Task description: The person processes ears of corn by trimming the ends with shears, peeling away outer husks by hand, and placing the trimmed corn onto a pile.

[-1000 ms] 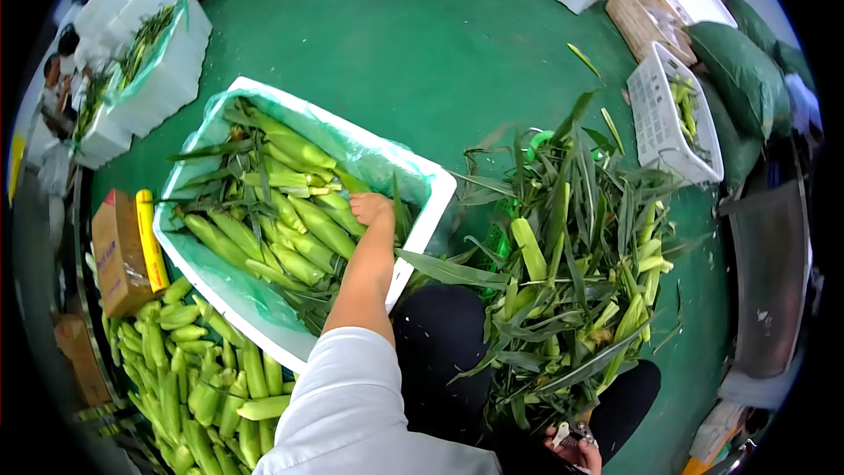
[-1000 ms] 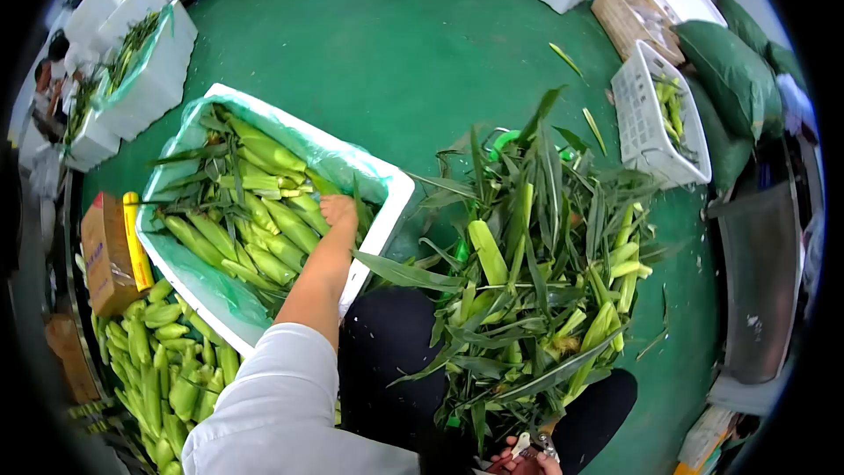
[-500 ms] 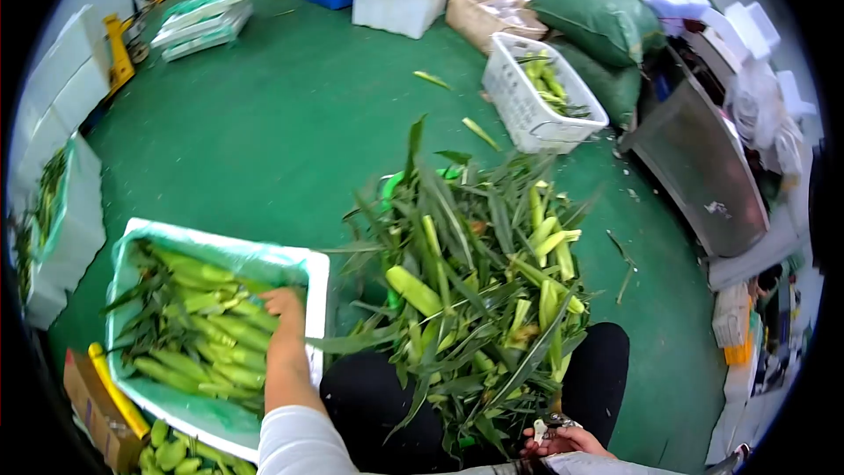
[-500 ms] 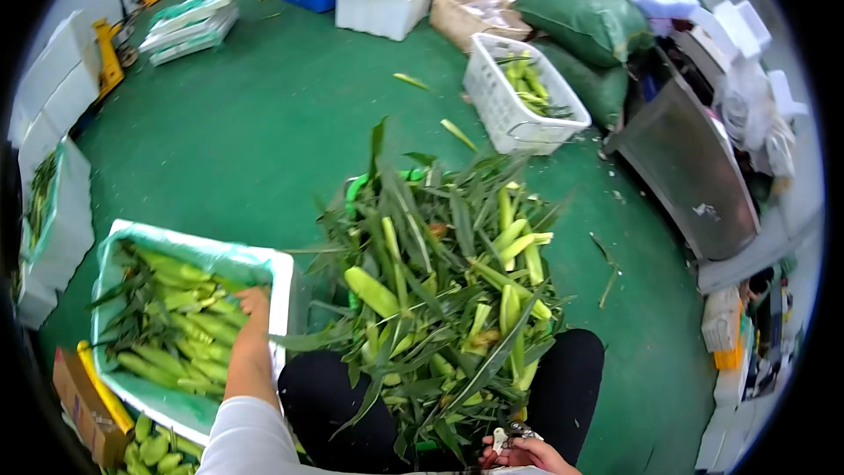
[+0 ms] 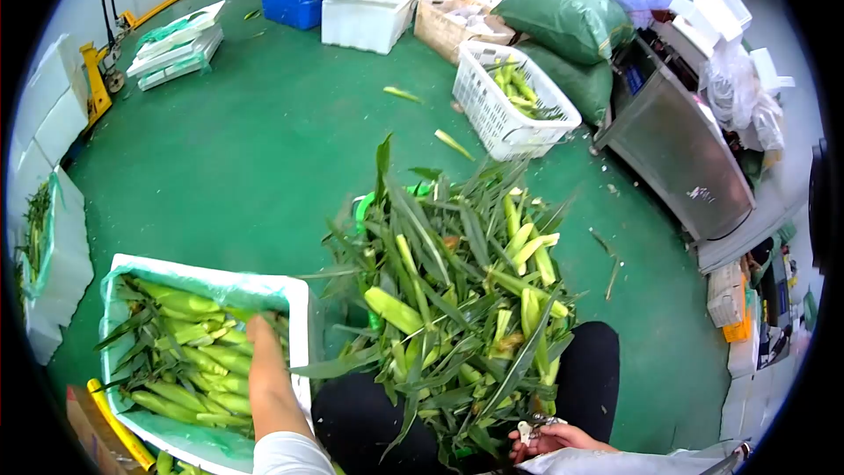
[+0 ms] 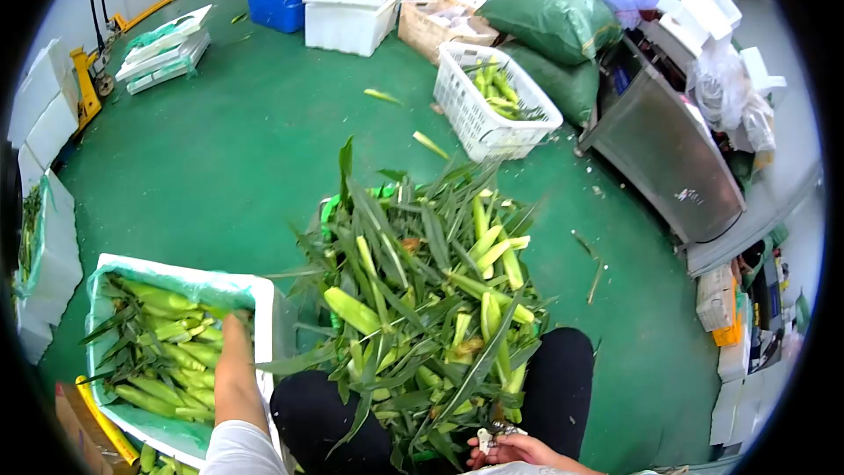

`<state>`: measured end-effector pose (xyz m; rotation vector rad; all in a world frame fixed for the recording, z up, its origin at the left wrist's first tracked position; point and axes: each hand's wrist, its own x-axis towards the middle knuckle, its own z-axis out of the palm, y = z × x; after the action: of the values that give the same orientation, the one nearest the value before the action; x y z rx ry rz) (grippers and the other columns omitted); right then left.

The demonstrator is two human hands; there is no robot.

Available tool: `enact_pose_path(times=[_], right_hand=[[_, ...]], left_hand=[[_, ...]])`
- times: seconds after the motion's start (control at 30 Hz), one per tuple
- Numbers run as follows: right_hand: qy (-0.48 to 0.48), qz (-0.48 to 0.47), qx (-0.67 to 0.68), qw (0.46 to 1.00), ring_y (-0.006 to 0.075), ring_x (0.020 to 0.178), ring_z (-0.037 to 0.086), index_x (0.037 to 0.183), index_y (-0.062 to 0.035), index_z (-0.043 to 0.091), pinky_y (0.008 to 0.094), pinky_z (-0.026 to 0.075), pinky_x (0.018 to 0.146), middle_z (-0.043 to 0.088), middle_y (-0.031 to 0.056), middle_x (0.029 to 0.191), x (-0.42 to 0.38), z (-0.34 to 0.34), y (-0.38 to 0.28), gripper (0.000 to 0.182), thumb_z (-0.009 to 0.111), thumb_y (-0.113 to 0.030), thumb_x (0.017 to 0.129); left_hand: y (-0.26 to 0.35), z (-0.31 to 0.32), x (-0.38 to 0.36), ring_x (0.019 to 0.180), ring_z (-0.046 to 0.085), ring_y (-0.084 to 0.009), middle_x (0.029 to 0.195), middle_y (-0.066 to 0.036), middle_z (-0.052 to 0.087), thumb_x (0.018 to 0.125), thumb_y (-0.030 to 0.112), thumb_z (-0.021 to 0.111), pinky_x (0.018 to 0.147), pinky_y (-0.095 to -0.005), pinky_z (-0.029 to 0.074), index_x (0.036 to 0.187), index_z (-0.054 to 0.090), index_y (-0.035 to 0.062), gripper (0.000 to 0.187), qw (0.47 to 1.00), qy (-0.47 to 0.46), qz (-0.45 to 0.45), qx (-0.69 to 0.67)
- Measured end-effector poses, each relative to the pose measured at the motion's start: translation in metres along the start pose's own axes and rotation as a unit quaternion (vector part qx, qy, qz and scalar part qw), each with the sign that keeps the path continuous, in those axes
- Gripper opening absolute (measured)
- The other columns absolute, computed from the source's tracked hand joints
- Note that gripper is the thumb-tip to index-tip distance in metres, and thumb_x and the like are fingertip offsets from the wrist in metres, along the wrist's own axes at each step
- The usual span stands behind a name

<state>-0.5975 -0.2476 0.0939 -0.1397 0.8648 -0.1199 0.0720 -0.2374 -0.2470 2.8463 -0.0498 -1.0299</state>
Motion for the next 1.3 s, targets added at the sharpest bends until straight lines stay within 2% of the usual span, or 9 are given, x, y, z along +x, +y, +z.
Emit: enact_pose_path(times=[0.17,0.3,0.4,0.5,0.7,0.8,0.97,1.17,1.3], right_hand=[[0.012,-0.142,-0.002,0.990,0.0313,0.120,0.056,0.138,0.0048,0.043,0.0416,0.042,0.104,0.061,0.0191,0.122,0.000,0.018,-0.009,0.055,0.051,-0.031,0.097],[-0.037,-0.121,0.039,0.991,0.0293,0.119,0.057,0.132,0.0003,0.051,0.0427,0.044,0.104,0.063,0.0187,0.121,-0.012,0.014,0.002,0.045,0.054,-0.028,0.098],[0.011,-0.102,0.055,0.993,0.0293,0.113,0.059,0.134,0.0045,0.048,0.0398,0.044,0.097,0.063,0.0157,0.116,-0.009,0.050,-0.002,0.054,0.052,-0.033,0.095],[0.071,-0.091,-0.029,0.993,0.0300,0.103,0.062,0.135,0.0088,0.046,0.0377,0.048,0.087,0.064,0.0166,0.107,0.004,0.054,-0.005,0.064,0.050,-0.039,0.093],[0.010,-0.077,-0.068,0.995,0.0346,0.110,0.059,0.135,0.0082,0.042,0.0481,0.043,0.102,0.060,0.0173,0.102,-0.008,0.063,-0.010,0.065,0.055,-0.034,0.086],[-0.029,-0.119,-0.043,0.992,0.0341,0.105,0.061,0.131,0.0050,0.047,0.0483,0.046,0.099,0.061,0.0158,0.103,-0.020,0.049,-0.007,0.060,0.058,-0.030,0.084],[-0.094,-0.163,-0.120,0.975,0.0286,0.103,0.062,0.132,0.0021,0.049,0.0449,0.046,0.100,0.062,0.0129,0.101,-0.020,0.047,-0.024,0.059,0.067,-0.018,0.079],[-0.055,-0.323,-0.396,0.858,0.0136,0.101,0.057,0.140,-0.0009,0.042,0.0295,0.046,0.084,0.058,0.0042,0.118,-0.043,0.046,-0.070,0.072,0.078,-0.015,0.079],[0.074,-0.373,-0.635,0.672,0.0347,0.114,0.055,0.140,0.0026,0.040,0.0403,0.044,0.099,0.055,0.0209,0.123,-0.060,0.041,-0.105,0.086,0.079,-0.040,0.076]], left_hand=[[-0.002,-0.019,0.002,0.130,0.051,-0.0277,0.146,-0.016,0.049,0.092,0.044,0.056,0.108,-0.0403,0.041,0.140,0.050,0.0020,0.064,0.972,-0.002,0.165,0.165],[-0.042,0.036,0.067,0.131,0.048,-0.0328,0.146,-0.016,0.048,0.083,0.049,0.068,0.110,-0.0425,0.038,0.142,0.046,0.0028,0.078,0.968,0.081,0.195,-0.133],[-0.053,0.007,-0.048,0.109,0.057,-0.0338,0.133,-0.020,0.055,0.080,0.043,0.073,0.094,-0.0471,0.049,0.135,0.050,-0.0017,0.075,0.871,-0.013,-0.051,-0.488],[-0.108,0.043,-0.071,0.120,0.052,-0.0378,0.141,-0.013,0.045,0.081,0.044,0.078,0.091,-0.0646,0.044,0.144,0.028,0.0183,0.084,0.657,-0.147,0.084,-0.735],[-0.081,-0.051,-0.191,0.113,0.058,-0.0254,0.119,-0.006,0.062,0.094,0.052,0.060,0.096,-0.0516,0.048,0.133,0.049,0.0127,0.056,0.480,-0.128,0.205,-0.843],[-0.041,-0.140,-0.300,0.106,0.059,-0.0266,0.120,-0.012,0.058,0.096,0.061,0.048,0.089,-0.0453,0.053,0.131,0.047,0.0043,0.066,0.461,-0.109,0.336,-0.814],[0.025,-0.151,-0.411,0.101,0.059,-0.0263,0.125,-0.017,0.054,0.097,0.061,0.045,0.083,-0.0411,0.056,0.134,0.045,0.0047,0.067,0.379,-0.364,0.447,-0.724],[0.044,-0.076,-0.530,0.109,0.063,-0.0293,0.121,-0.017,0.062,0.085,0.048,0.072,0.090,-0.0417,0.054,0.132,0.048,-0.0003,0.072,0.709,-0.333,0.432,-0.446],[0.043,-0.046,-0.554,0.112,0.062,-0.0296,0.126,-0.017,0.060,0.081,0.035,0.073,0.092,-0.0408,0.053,0.140,0.041,0.0005,0.075,0.681,-0.424,0.399,-0.443]])
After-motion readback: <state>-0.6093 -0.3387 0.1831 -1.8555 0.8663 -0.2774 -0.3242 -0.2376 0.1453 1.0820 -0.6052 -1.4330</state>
